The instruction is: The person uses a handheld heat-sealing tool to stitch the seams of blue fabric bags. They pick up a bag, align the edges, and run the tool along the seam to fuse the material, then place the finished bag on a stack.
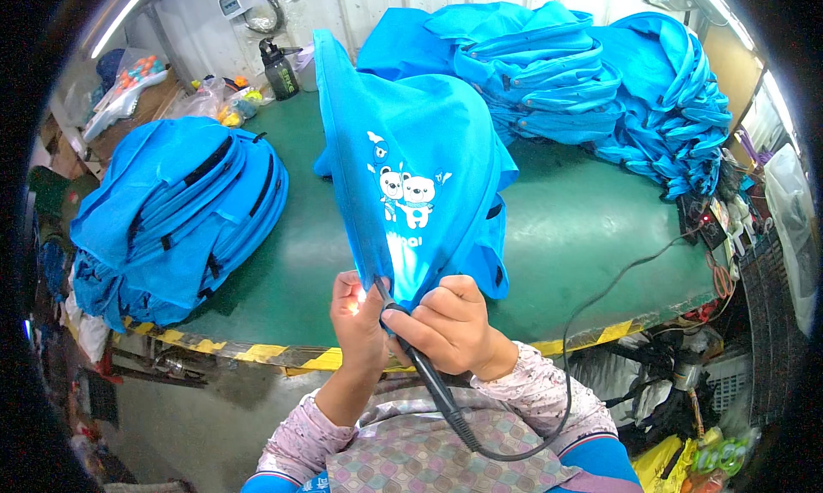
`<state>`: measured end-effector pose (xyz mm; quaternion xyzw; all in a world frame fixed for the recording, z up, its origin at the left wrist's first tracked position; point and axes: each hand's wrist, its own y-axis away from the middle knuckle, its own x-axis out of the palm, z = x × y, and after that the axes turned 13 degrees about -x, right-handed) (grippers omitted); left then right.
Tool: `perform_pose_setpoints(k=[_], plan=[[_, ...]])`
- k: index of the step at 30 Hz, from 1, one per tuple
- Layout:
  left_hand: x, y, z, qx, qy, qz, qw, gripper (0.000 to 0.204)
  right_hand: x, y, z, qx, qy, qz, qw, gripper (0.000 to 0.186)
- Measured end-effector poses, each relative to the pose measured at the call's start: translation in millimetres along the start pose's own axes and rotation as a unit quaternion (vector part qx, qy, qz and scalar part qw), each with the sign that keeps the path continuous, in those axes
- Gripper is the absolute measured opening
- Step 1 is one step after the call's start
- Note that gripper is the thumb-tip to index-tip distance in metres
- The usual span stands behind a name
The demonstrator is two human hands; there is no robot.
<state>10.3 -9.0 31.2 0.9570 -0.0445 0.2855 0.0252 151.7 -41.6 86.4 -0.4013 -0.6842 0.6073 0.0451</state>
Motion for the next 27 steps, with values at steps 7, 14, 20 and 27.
perform_pose_setpoints(k=[7,14,20,27], plan=[[0,2,2,0.032,-0.019,-0.022,0.999,0.02,-3,-26,-4,0.182,-0.082,-0.004,0.98,0.024],[7,11,-24,-0.003,0.07,-0.03,0.997,0.025,7,45,-44,0.33,0.084,-0.172,0.924,0.033],[18,20,-39,0.14,-0.407,0.025,0.902,0.085,31,36,-69,0.426,-0.013,-0.269,0.864,0.056],[4,-40,-44,0.311,-0.505,0.034,0.805,0.04,40,-26,-78,0.162,-0.226,-0.31,0.909,0.06]])
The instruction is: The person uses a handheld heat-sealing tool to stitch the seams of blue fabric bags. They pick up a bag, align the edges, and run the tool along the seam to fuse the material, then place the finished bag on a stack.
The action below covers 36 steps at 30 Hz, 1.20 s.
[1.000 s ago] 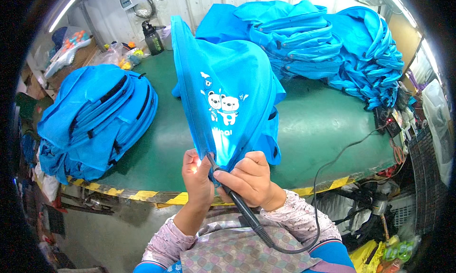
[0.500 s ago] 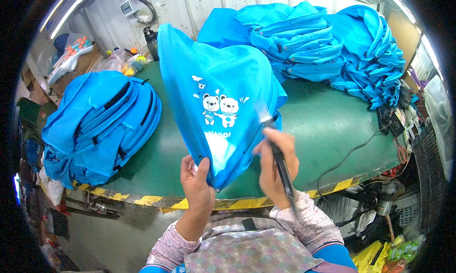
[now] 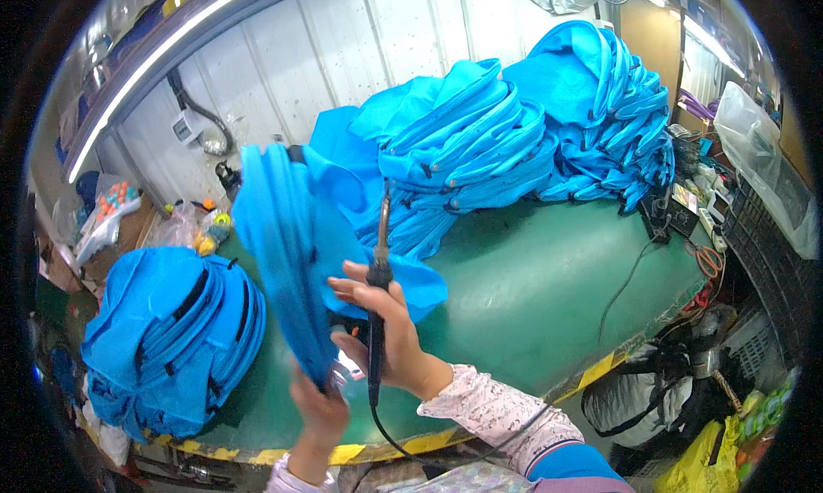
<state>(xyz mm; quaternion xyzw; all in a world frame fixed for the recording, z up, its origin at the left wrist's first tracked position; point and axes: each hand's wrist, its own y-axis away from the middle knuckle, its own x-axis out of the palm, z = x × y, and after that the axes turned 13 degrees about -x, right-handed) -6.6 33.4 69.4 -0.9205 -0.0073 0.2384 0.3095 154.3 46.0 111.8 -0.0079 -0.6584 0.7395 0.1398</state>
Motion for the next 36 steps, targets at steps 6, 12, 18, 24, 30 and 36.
perform_pose_setpoints(k=[6,12,18,24,30,36], plan=[[15,-178,-27,0.177,-0.077,0.022,0.981,0.059,-78,19,-19,-0.085,0.251,-0.015,0.964,0.051],[128,-320,-91,0.189,-0.05,0.095,0.976,0.062,-113,36,-25,0.029,0.27,-0.056,0.961,0.049],[302,-357,-54,0.143,-0.225,0.211,0.94,0.068,-130,41,-32,0.083,0.291,-0.072,0.95,0.053],[303,-284,-71,0.231,-0.142,0.115,0.956,0.08,-133,40,-30,0.151,0.222,-0.176,0.947,0.044],[130,-210,-4,0.325,-0.107,0.128,0.931,0.055,-132,30,-11,0.275,0.162,-0.167,0.933,0.027],[-138,-150,143,0.157,-0.476,-0.009,0.865,0.035,-84,26,1,0.362,-0.07,-0.165,0.915,0.03]])
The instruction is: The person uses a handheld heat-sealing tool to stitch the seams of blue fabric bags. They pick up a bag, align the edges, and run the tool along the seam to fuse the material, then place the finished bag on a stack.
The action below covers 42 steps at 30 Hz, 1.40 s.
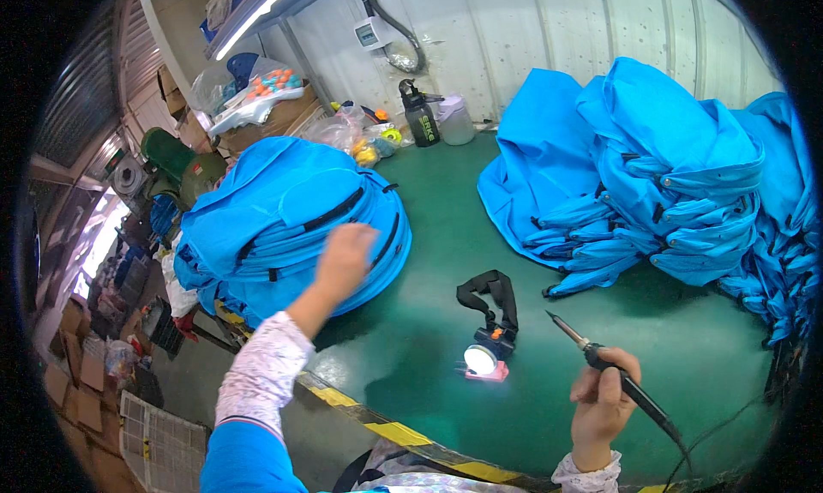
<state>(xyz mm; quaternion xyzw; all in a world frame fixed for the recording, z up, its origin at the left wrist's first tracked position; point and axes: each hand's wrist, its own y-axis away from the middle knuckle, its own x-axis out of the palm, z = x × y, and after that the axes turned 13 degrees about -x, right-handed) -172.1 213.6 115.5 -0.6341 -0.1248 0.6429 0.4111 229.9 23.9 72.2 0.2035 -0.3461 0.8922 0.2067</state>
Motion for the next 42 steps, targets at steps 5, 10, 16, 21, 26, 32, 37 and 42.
perform_pose_setpoints(k=[5,10,16,21,26,32,37,42], plan=[[-66,25,119,0.034,-0.227,0.069,0.971,0.068,42,20,-7,-0.017,0.061,0.067,0.996,0.029],[-79,-19,148,-0.132,-0.159,0.21,0.956,0.065,68,36,-7,-0.006,0.068,0.11,0.992,0.027],[-172,-128,161,-0.29,-0.087,0.018,0.953,0.07,80,42,3,-0.074,0.111,0.147,0.98,0.026],[-265,-148,161,-0.402,0.389,0.06,0.827,0.081,98,40,10,-0.092,0.125,0.143,0.978,0.031],[-214,-84,24,-0.422,0.652,-0.034,0.629,0.074,121,36,-1,-0.207,0.107,0.184,0.955,0.036],[-124,7,-113,-0.408,0.7,-0.12,0.574,0.06,179,48,-12,-0.296,0.069,0.288,0.908,0.077],[-92,47,-121,-0.316,0.62,-0.094,0.712,0.08,167,45,-13,-0.419,0.236,0.232,0.846,0.055],[-117,143,-142,-0.189,0.539,0.111,0.814,0.03,116,28,-32,-0.321,0.216,0.08,0.918,0.057]])
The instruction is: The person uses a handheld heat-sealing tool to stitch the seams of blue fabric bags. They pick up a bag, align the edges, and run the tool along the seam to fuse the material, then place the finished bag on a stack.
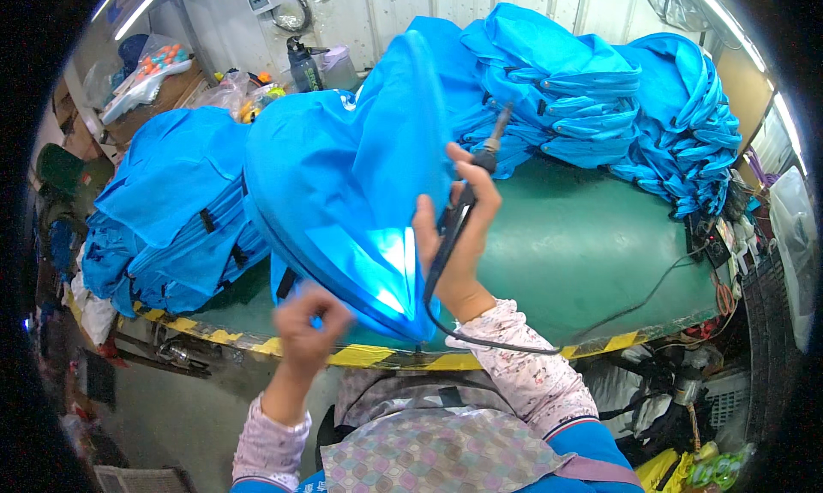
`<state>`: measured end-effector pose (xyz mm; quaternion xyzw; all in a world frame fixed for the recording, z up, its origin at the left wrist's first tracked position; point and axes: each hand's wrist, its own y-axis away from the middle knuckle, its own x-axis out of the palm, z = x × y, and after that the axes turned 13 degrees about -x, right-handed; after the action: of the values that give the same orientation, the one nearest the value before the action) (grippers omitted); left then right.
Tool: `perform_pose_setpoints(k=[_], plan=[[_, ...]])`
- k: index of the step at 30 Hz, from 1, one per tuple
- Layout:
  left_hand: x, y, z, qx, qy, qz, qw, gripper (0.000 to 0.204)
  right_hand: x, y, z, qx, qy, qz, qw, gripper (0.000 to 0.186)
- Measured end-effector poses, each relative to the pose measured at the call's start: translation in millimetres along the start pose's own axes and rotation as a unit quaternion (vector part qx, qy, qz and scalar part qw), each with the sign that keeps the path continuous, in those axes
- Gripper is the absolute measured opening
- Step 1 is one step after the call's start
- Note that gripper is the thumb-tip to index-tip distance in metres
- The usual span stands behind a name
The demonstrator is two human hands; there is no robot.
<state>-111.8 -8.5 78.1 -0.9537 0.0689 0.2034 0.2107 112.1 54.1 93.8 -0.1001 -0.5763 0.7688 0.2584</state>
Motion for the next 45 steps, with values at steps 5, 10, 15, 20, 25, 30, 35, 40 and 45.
perform_pose_setpoints(k=[5,10,15,20,25,30,35,40,45], plan=[[36,11,33,-0.278,0.171,0.133,0.936,0.055,-14,-7,2,0.01,0.02,-0.041,0.999,0.055],[77,-12,10,-0.349,0.372,0.102,0.854,0.059,-5,-1,4,-0.003,0.017,0.004,1.0,0.054],[95,-21,42,-0.314,0.432,0.103,0.839,0.063,-15,9,-7,-0.023,0.02,0.042,0.999,0.064],[84,-24,27,-0.321,0.36,0.216,0.849,0.071,-30,-4,-8,-0.183,0.163,0.073,0.967,0.06],[91,-30,30,-0.297,0.392,0.172,0.854,0.061,-80,6,53,-0.073,0.116,0.076,0.988,0.033],[95,-29,25,-0.309,0.46,0.112,0.825,0.052,-116,22,73,-0.145,0.084,0.273,0.947,0.033],[100,-29,25,-0.299,0.464,0.103,0.827,0.058,-107,37,68,-0.222,0.136,0.272,0.926,0.033],[101,-30,18,-0.308,0.443,0.081,0.838,0.058,-105,39,65,-0.268,0.176,0.274,0.907,0.029],[94,-27,20,-0.294,0.395,0.07,0.868,0.047,-96,35,56,-0.212,0.141,0.294,0.921,0.03]])
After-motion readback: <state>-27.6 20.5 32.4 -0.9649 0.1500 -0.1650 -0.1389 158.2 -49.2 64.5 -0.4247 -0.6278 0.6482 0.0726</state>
